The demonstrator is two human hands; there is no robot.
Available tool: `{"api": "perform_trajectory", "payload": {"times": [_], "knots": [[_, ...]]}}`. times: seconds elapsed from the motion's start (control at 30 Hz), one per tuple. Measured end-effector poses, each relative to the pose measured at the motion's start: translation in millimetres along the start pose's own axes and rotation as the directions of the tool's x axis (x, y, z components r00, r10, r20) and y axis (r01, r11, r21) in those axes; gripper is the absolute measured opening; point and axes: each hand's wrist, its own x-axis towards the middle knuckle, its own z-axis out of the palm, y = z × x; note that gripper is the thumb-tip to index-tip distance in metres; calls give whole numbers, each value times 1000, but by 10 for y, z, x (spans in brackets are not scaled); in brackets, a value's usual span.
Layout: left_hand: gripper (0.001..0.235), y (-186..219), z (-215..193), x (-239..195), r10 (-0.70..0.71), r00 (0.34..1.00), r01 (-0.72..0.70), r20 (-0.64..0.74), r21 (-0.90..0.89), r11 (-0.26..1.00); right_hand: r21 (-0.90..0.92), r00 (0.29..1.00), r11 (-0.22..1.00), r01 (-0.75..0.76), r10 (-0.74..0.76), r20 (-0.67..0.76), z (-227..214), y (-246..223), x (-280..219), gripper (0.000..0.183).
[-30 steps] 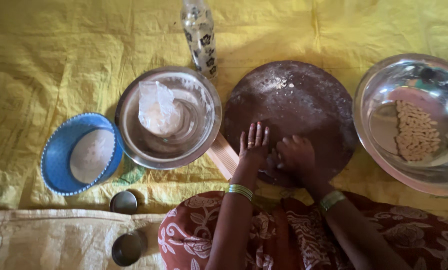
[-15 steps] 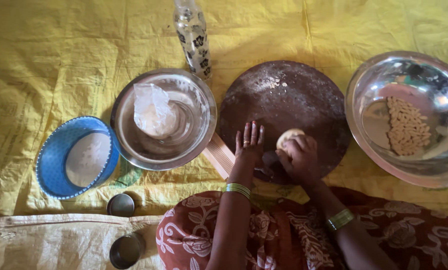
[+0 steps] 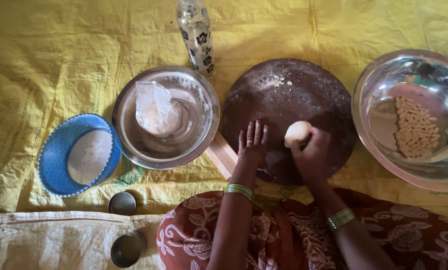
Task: The person sits on the floor and shapes small dough pieces by hand into elongated forms, placing them into a metal bowl. They then knead a larger dough ball on a wooden board, flattening and rolling it repeatedly.
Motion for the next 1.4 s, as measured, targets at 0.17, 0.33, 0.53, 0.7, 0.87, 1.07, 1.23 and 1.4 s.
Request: {"api": "perform_trajectory", "payload": {"times": [0.17, 0.33, 0.53, 0.7, 0.87, 1.07, 1.23, 1.4], "knots": [[156, -4, 21, 35, 14, 995, -11, -96, 36, 999, -42, 958, 960, 278, -274, 79, 322, -179, 51, 69], [154, 6, -34, 14, -10, 999, 10, 31, 11, 1000, -280, 866, 824, 493, -497, 63, 506, -263, 339, 63], [145, 3, 56, 61, 8, 1000, -8, 4, 11, 1000, -404, 853, 752, 521, -435, 290, 848, -129, 833, 43], [154, -15, 105, 77, 44, 989, -37, -138, 55, 998, -325, 898, 903, 280, -126, 422, 1156, 295, 1363, 53], [172, -8, -7, -34, 41, 997, -42, -69, -17, 999, -325, 952, 895, 306, -282, 121, 1134, 658, 1534, 52], [159, -7, 52, 27, 34, 997, -32, -73, 28, 999, -156, 962, 962, 226, -195, 189, 772, 414, 1063, 41], [152, 5, 124, 118, 14, 996, -10, -92, 49, 999, -272, 903, 862, 427, -390, 179, 380, 39, 581, 33], [154, 8, 121, 67, 11, 996, -6, -85, 56, 998, -259, 880, 843, 471, -428, 206, 93, -147, 156, 25]]}}
